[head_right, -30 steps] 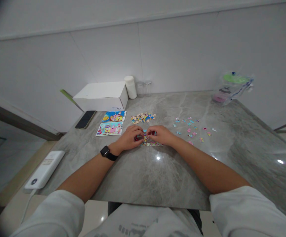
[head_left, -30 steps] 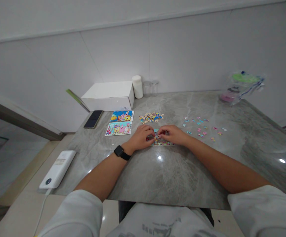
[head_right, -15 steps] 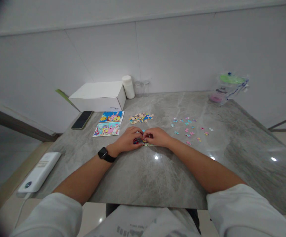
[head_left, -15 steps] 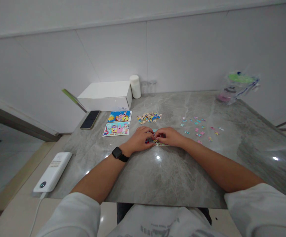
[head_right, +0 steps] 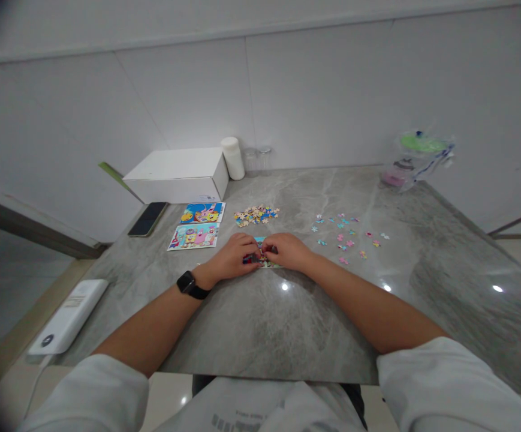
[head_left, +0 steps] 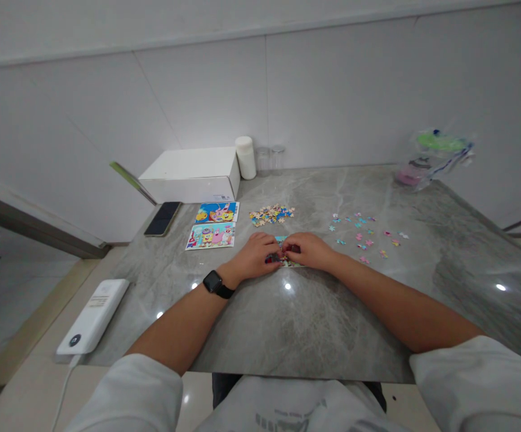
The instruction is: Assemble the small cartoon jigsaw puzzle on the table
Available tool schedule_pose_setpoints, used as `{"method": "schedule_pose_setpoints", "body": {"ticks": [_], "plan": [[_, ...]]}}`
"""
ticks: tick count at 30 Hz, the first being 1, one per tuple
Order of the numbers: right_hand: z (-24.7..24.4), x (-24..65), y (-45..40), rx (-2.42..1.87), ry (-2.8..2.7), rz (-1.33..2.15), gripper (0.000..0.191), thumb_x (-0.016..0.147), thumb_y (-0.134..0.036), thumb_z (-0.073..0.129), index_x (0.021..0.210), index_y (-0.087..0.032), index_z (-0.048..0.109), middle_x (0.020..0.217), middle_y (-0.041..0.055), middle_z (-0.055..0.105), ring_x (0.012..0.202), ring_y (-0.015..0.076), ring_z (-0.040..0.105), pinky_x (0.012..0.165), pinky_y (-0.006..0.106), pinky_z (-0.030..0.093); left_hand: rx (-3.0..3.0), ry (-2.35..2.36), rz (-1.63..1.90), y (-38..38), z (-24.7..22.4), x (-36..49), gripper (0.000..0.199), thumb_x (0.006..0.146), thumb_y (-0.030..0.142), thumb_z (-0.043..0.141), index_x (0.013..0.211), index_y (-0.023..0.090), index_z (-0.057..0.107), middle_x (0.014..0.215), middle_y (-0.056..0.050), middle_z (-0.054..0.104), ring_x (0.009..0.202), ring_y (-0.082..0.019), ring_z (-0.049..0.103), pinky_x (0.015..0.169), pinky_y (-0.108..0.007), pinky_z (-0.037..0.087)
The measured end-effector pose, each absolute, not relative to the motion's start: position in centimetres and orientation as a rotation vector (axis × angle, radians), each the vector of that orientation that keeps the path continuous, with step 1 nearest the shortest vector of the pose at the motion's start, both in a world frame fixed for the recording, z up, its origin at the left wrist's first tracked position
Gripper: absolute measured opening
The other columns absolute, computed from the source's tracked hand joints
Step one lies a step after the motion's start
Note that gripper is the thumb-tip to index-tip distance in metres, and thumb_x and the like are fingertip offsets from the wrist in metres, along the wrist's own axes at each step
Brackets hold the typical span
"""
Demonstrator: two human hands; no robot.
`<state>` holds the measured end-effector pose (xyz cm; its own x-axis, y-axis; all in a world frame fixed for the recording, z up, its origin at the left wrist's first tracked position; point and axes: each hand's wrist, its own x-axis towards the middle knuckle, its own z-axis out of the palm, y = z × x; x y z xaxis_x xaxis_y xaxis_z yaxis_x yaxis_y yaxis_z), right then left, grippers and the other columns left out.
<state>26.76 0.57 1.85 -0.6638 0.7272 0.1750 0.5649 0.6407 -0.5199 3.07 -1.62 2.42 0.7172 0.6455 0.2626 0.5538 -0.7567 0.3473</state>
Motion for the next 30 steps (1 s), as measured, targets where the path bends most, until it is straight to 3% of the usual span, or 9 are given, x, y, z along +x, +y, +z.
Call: {"method": "schedule_pose_setpoints", "body": {"ticks": [11,30], "plan": [[1.7,27.0,0.8,-0.943,-2.61,0.453,0.013,0.092,-0.02,0.069,0.094,-0.023,0.081,0.089,0.0048,0.073,0.083,0.0182,0.065,0.078,0.028,0.042,2.698,0.9,0.507,-1.6,2.4,3.0,0.015,0.097,0.038,0.072,0.106,0.031,0.081,0.105,-0.003,0.074,0.103,-0.022,0.063,0.098,-0.04,0.038],[3.6,29.2,2.1,-1.09,-2.509,0.329,0.016,0.093,-0.019,0.063,0.095,-0.021,0.079,0.093,0.0067,0.075,0.086,0.0205,0.065,0.082,0.031,0.044,2.689,0.893,0.52,-1.9,2.8,2.9,0.022,0.096,0.042,0.071,0.11,0.03,0.082,0.117,-0.007,0.072,0.112,-0.025,0.062,0.105,-0.044,0.043]]}}
